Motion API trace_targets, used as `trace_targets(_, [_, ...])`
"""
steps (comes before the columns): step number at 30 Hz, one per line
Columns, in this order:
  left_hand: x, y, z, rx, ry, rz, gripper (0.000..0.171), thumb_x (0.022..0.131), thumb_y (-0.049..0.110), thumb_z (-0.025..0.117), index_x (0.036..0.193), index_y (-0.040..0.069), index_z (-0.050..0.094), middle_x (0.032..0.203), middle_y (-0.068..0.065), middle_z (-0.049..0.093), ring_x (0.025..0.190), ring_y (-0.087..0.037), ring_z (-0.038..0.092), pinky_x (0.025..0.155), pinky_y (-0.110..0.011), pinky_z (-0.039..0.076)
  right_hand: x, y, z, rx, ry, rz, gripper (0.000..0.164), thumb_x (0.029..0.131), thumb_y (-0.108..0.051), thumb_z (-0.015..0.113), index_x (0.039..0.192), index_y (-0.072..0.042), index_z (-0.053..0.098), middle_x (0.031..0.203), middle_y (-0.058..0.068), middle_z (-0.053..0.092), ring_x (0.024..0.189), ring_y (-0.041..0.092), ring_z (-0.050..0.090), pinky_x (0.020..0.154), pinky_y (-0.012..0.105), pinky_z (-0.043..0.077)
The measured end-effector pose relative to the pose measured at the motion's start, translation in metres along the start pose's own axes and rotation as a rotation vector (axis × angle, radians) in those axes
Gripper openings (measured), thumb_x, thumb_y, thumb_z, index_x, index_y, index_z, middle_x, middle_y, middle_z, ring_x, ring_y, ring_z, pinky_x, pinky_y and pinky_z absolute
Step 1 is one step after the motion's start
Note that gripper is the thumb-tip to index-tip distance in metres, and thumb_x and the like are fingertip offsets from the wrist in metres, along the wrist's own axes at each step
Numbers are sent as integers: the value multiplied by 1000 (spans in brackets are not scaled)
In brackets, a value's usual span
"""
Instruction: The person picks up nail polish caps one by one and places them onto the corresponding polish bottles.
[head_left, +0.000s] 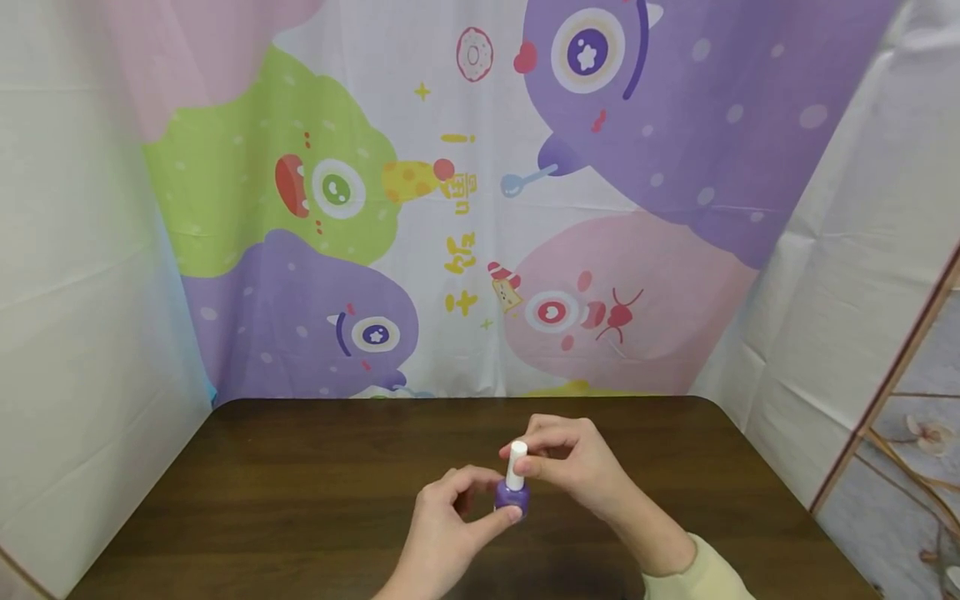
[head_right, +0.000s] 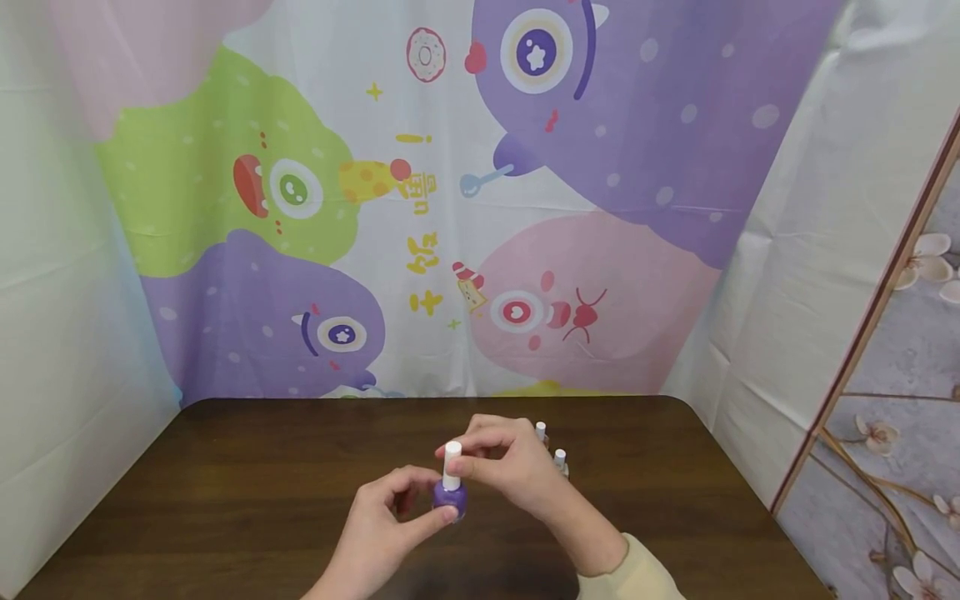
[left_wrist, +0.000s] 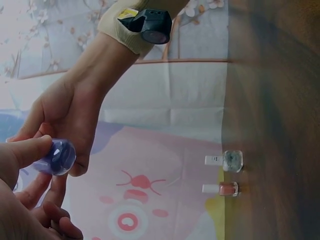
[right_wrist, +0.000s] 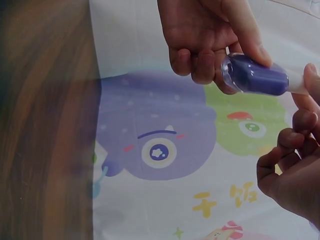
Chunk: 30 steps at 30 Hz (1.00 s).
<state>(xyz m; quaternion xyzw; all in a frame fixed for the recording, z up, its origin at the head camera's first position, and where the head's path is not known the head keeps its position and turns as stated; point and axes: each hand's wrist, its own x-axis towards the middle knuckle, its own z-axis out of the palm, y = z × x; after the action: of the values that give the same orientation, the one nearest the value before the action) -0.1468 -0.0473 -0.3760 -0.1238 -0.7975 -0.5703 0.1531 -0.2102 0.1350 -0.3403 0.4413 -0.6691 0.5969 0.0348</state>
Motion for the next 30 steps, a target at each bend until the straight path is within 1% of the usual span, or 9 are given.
trace_targets(7, [0, 0, 2, -9, 13, -15, 25, 68, 32, 83, 87, 30, 68, 74, 7, 51, 69, -7, 42, 60, -20, 38, 0, -2, 5, -22, 77, -10, 9, 80, 0, 71, 89, 0, 73, 65, 2, 41, 67, 6, 40, 49, 25, 33])
trace_targets(12, [0, 1, 2, -19, 18, -18, 25, 69, 33, 83, 87, 30, 67, 76, 8, 54, 71, -8, 43, 62, -20, 39, 1, -3, 8, -15, 116, -4, 7, 79, 0, 73, 86, -1, 72, 65, 1, 40, 68, 5, 40, 48, 25, 32])
trace_targets(15, [0, 1, 2, -23, 18, -17, 25, 69, 33, 83, 87, 30, 67, 77, 9, 55, 72, -8, 44, 63, -20, 39, 1, -3, 9, -15, 130, 2, 7, 78, 0, 73, 84, 1, 71, 66, 0, 42, 68, 5, 40, 48, 25, 31])
trace_targets(19, [0, 2, 2, -25, 17, -18, 25, 69, 33, 83, 87, 30, 67, 77, 9, 55, 72, -8, 44, 64, -21, 39, 0, -3, 10, -40, 150, 29, 9, 78, -3, 75, 83, 2, 70, 66, 0, 42, 68, 5, 40, 48, 25, 31])
trace_targets(23, [0, 2, 2, -26, 18, -14, 24, 68, 33, 83, 87, 31, 67, 75, 8, 54, 71, -8, 43, 62, -20, 38, 0, -3, 10, -68, 171, 58, 10, 76, -6, 77, 82, -1, 71, 66, -1, 39, 68, 6, 39, 50, 25, 31])
trace_targets(26, [0, 2, 2, -27, 15, -9, 24, 68, 32, 83, 87, 32, 67, 73, 8, 52, 70, -8, 42, 61, -20, 37, -1, -3, 10, -41, 150, 62, 10, 77, -6, 76, 83, -2, 70, 68, -1, 40, 69, 6, 41, 52, 24, 33])
trace_targets(28, [0, 2, 1, -30, 12, -5, 24, 69, 32, 83, 87, 32, 68, 72, 8, 50, 70, -9, 42, 61, -21, 37, -1, -3, 8, -11, 106, 49, 8, 80, -6, 73, 86, -2, 69, 71, -1, 43, 72, 6, 42, 53, 24, 34])
trace_targets(30, [0, 1, 1, -33, 11, 6, 24, 69, 31, 83, 88, 32, 68, 72, 7, 49, 69, -10, 43, 61, -22, 37, 0, -3, 6, 17, 49, 39, 9, 85, -5, 68, 93, -1, 68, 76, 0, 46, 73, 7, 42, 55, 24, 36])
